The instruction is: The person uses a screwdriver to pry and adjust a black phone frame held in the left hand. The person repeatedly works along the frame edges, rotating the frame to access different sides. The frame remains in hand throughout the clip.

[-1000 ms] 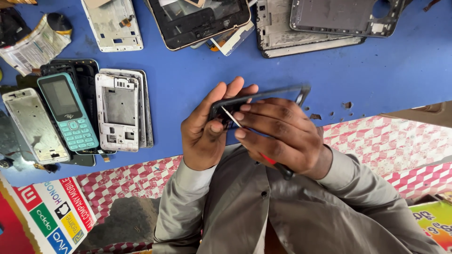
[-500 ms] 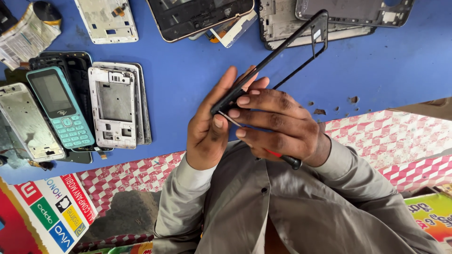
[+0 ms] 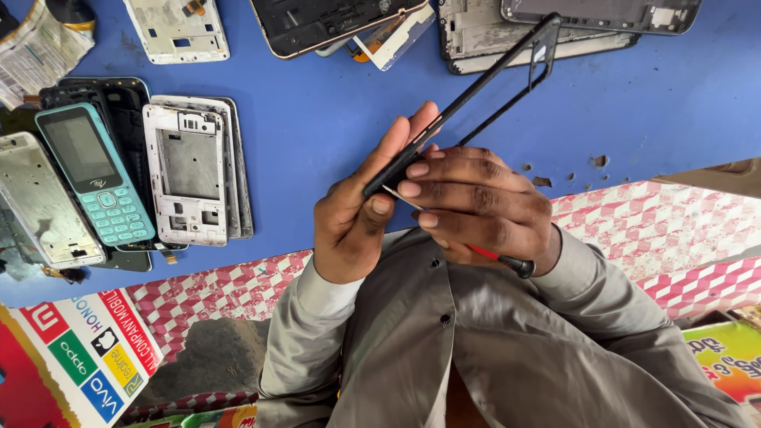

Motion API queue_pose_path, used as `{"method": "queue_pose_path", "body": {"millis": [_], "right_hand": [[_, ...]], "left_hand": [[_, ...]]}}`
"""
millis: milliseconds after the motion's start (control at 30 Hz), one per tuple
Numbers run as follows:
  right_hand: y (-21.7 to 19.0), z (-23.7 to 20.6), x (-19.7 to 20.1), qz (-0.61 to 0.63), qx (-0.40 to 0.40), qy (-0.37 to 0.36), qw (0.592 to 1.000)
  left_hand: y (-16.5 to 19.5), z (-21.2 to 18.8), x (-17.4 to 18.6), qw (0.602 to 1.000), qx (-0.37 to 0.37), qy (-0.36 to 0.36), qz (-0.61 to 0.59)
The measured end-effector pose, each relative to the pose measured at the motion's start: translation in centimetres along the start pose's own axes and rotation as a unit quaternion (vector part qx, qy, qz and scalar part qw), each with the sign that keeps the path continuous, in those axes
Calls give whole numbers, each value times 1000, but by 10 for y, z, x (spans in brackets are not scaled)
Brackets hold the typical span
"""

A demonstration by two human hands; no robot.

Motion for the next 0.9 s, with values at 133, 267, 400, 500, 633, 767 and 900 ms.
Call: {"method": "queue_pose_path", "body": {"millis": [133,267,400,500,633,767,900], "right_hand": [[0,1,-2,-11,-5,-5,1000],[2,2,1,-8,-25,3,1000],[4,2,2,-6,-35,8,999],[0,2,-2,9,2,-10,1000],[6,1,1,28,-26,6,999],[4,-1,0,19,-13,4,1000],[6,-3,-2,11,-29,-2,1000]], "left_hand": [[-1,-1,0,1000,4,-5,18],[-3,-1,0,1000,13,0,10],[-3,-1,1,1000,12,5,26],[-2,-2,2,1000,7,14,21],[-1,-2,1,999,1,12,40],[1,-3,2,998,-4,13,61],[1,-1,1,997,-9,11,70]]}}
Point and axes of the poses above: each hand's wrist, its own z-axis towards the middle knuckle, its own x-axis out of the back of the hand, y = z × x, the point moved 8 cm from there along z, towards the middle knuckle, and after that the axes turned 3 degrees about y, right-handed, at the moved point
